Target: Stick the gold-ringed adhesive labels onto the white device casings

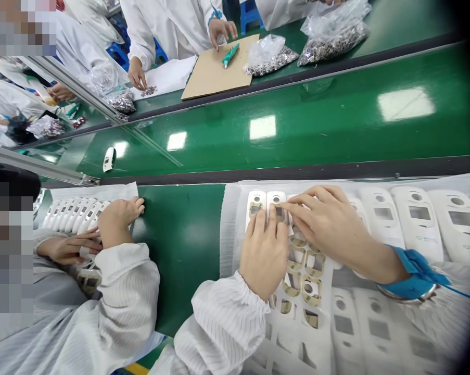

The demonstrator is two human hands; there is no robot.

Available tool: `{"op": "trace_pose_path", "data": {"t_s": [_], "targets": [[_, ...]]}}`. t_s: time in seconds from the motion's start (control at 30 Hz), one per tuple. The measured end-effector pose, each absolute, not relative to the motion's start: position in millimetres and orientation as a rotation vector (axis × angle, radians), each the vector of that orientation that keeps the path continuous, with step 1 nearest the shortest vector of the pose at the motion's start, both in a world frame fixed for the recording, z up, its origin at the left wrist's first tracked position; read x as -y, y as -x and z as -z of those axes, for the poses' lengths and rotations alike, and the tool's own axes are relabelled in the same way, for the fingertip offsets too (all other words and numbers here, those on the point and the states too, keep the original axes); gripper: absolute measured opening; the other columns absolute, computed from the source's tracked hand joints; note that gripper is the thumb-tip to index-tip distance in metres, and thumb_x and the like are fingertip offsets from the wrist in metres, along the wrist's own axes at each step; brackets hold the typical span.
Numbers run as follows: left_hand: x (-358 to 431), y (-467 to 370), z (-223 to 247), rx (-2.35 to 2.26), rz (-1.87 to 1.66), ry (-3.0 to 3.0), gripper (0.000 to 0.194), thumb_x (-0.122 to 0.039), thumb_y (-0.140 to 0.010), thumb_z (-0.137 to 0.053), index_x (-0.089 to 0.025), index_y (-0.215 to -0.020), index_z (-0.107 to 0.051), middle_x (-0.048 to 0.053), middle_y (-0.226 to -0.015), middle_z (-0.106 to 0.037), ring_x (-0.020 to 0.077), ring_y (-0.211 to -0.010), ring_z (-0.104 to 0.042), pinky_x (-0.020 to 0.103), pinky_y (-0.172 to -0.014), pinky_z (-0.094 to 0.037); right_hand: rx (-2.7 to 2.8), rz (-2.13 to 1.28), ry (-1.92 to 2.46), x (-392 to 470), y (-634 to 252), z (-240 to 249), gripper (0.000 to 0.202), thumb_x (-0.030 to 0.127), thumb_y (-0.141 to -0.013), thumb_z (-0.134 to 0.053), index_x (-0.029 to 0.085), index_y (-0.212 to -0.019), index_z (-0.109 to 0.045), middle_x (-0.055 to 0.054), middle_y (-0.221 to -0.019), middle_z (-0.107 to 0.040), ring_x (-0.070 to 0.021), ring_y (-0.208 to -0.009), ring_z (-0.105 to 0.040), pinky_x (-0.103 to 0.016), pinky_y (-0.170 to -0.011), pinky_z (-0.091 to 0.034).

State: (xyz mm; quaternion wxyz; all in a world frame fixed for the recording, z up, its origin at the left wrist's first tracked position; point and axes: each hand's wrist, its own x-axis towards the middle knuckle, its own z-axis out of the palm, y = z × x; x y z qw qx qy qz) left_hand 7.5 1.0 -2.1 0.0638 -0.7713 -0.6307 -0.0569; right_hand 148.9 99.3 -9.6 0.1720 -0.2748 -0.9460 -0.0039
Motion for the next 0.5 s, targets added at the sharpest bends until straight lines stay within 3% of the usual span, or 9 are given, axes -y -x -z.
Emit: {"op": "trace_pose_path", "data": {"t_s": [0.2, 0.4, 0.5], "targets": [[-1.4, -2.1, 3.2, 1.887, 0.302, 2.363, 0.018, -0.012, -0.091, -0.043, -0.01, -0.093, -0.061, 0.016, -0.133, -0.058, 0.0325, -0.115, -0.057, 0.042, -0.088, -0.053, 2.674, -0.082, 0.811, -98.9, -151.1, 15.1, 0.027, 0.016, -0.092, -0.048, 0.021, -0.107, -0.07, -0.008, -0.102, -0.067, -0.0254, -0.091, -0.053, -0.043, -0.084, -0.038], [-2.6, -4.1, 3.9, 1.909, 0.305, 2.369, 0.017, -0.009, -0.09, -0.044, -0.009, -0.09, -0.06, 0.02, -0.131, -0.058, 0.0342, -0.115, -0.058, 0.041, -0.086, -0.054, 2.443, -0.642, 0.902, -110.9, -155.8, 27.0, 0.027, 0.016, -0.092, -0.045, 0.023, -0.101, -0.07, -0.005, -0.104, -0.068, -0.0229, -0.096, -0.057, -0.041, -0.084, -0.046], [-2.8, -4.3, 4.4, 1.906, 0.312, 2.376, 0.018, -0.011, -0.091, -0.042, -0.009, -0.087, -0.06, 0.022, -0.128, -0.059, 0.0341, -0.116, -0.058, 0.042, -0.088, -0.053, 2.412, -0.676, 0.889, -112.7, -156.4, 27.3, 0.027, 0.017, -0.093, -0.044, 0.022, -0.103, -0.068, -0.006, -0.103, -0.067, -0.023, -0.098, -0.058, -0.042, -0.085, -0.047]]}}
